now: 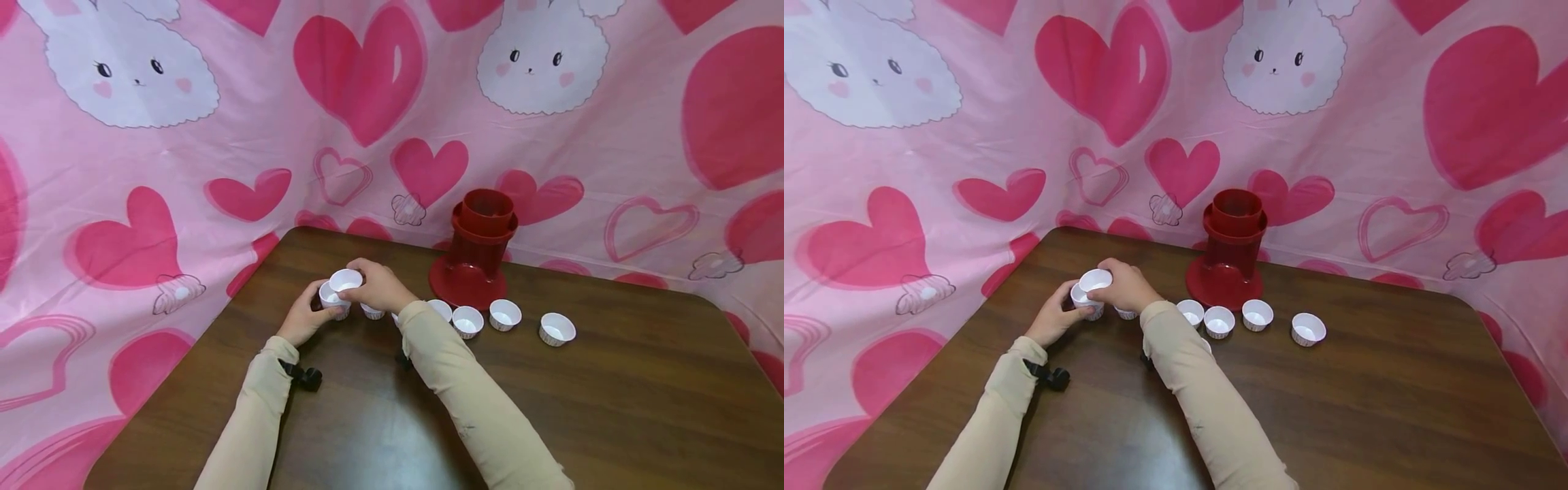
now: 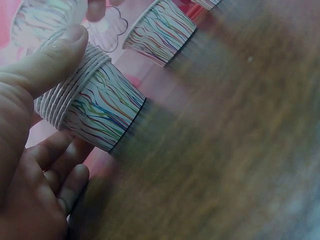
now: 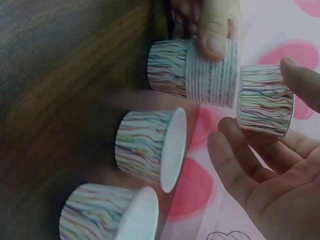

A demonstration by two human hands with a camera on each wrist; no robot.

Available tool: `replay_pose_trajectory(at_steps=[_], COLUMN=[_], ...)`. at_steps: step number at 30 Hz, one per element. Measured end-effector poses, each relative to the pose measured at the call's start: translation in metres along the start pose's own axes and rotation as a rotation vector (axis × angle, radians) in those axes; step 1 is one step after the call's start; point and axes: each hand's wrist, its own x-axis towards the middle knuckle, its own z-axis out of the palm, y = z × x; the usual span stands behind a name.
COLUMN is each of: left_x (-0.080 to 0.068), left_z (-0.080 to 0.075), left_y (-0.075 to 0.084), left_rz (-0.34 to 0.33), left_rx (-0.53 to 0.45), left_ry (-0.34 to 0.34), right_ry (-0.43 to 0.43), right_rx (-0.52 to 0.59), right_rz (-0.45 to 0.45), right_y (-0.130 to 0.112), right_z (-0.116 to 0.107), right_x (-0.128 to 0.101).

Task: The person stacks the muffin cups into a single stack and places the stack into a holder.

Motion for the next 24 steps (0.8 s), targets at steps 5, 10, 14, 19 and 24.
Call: replay_pose_trajectory(at_steps=[5,10,14,19,24], left_x=[-0.001,0.000,0.001,0.001,0.000], left_z=[0.002,0.001,0.001,0.001,0.000], left_y=[0.003,0.003,0.001,-0.001,-0.001], left_rz=[0.006,0.001,0.005,0.031,0.054], left_rx=[-0.002,0.017,0.032,0.019,0.021], left_ry=[-0.002,-0.002,0.005,0.006,0.016], right_ry=[-0.002,0.007,0.013,-0.017,-0.051], right_rx=[-0.013,-0.036,-0.035,-0.096,-0.130], right_rz=[0.019,0.008,-0.001,0.023,0.059], right_y=[-0.004,-0.008,-0.009,-0.005,-0.004], right_z=[0.006,0.012,0.017,0.025,0.023], right_x=[0.004,0.010,0.012,0.013,0.011])
